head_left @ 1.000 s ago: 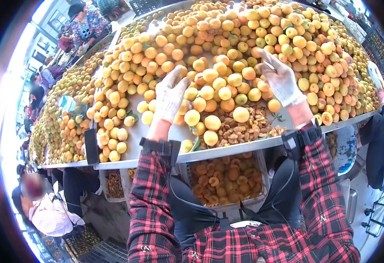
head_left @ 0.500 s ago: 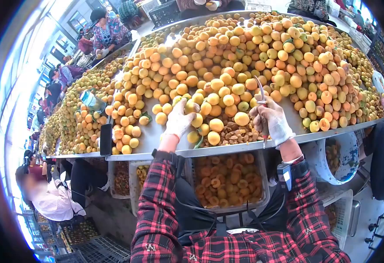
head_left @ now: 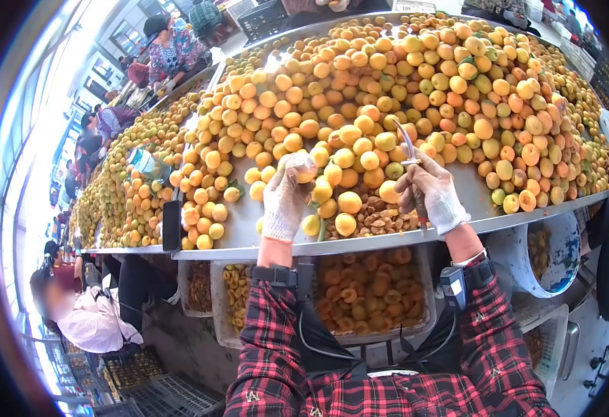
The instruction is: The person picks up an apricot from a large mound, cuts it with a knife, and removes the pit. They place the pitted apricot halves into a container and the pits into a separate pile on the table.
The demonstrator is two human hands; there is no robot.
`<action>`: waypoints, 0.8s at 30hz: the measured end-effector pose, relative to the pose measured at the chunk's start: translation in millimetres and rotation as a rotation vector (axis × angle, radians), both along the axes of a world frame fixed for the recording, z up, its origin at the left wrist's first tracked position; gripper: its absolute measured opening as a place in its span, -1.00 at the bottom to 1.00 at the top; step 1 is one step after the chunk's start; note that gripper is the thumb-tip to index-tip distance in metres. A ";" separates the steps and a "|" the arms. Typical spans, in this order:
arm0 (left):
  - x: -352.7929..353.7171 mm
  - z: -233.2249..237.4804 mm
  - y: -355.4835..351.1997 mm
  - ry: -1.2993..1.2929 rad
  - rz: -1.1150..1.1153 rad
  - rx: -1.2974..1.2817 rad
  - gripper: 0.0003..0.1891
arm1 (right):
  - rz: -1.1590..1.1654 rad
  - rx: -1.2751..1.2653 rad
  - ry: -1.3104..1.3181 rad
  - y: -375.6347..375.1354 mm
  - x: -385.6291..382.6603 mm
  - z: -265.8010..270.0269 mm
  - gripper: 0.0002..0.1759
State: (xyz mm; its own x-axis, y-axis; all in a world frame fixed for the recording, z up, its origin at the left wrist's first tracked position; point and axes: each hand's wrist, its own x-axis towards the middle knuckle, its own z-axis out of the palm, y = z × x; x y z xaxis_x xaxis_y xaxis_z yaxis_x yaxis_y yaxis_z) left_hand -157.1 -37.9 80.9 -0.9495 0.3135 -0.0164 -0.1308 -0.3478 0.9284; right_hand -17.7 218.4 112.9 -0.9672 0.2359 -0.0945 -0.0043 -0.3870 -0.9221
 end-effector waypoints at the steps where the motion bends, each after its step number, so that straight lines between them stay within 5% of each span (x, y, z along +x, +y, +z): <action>1: 5.9 2.7 -2.4 -0.028 -0.102 0.170 -0.66 | -0.007 -0.001 -0.004 -3.1 1.1 1.0 -0.55; 5: 54.0 30.9 14.8 -0.079 -0.353 0.583 -0.65 | 0.009 0.049 0.000 -7.4 9.3 2.4 -0.54; 9: 84.0 33.6 25.1 -0.196 -0.318 0.570 -0.47 | -0.044 0.068 0.001 -12.9 24.1 -10.0 -0.60; 11: 102.0 52.3 46.9 -0.232 -0.263 0.388 -0.44 | -0.159 0.199 -0.027 -14.7 32.6 -18.7 -0.64; 13: 115.1 62.1 74.5 -0.223 -0.310 0.267 -0.49 | -0.123 -0.188 -0.081 -20.5 51.8 1.6 -0.65; 15: 123.1 63.6 111.9 -0.110 -0.495 0.231 -0.50 | -0.070 -0.206 0.031 -17.3 56.5 -3.9 -0.64; 17: 132.5 64.1 155.5 0.033 -0.446 -0.103 -0.67 | -0.097 0.182 -0.011 -7.6 68.1 -2.4 -0.63; 18: 169.5 120.7 194.2 -0.047 -0.566 -0.146 -0.67 | -0.116 0.079 -0.144 -0.3 62.9 -8.0 -0.57; 19: 195.1 144.0 218.1 0.092 -0.631 -0.236 -0.58 | -0.008 -0.200 -0.038 0.1 31.2 -60.3 -0.51; 20: 207.0 148.7 237.7 0.179 -0.770 -0.177 -0.53 | 0.007 -0.200 -0.032 3.9 27.7 -67.4 -0.51; 24: 224.6 170.5 258.1 0.279 -0.765 -0.154 -0.58 | -0.364 0.291 0.353 19.1 13.9 -80.1 -0.47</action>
State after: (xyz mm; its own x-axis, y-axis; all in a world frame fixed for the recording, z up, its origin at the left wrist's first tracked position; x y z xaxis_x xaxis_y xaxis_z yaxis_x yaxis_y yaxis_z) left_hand 67.5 220.2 251.5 -0.4501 0.8882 0.0923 -0.0376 -0.1221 0.9918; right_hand -3.8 237.4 32.9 -0.7803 0.5268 0.3370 -0.4157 -0.0344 -0.9088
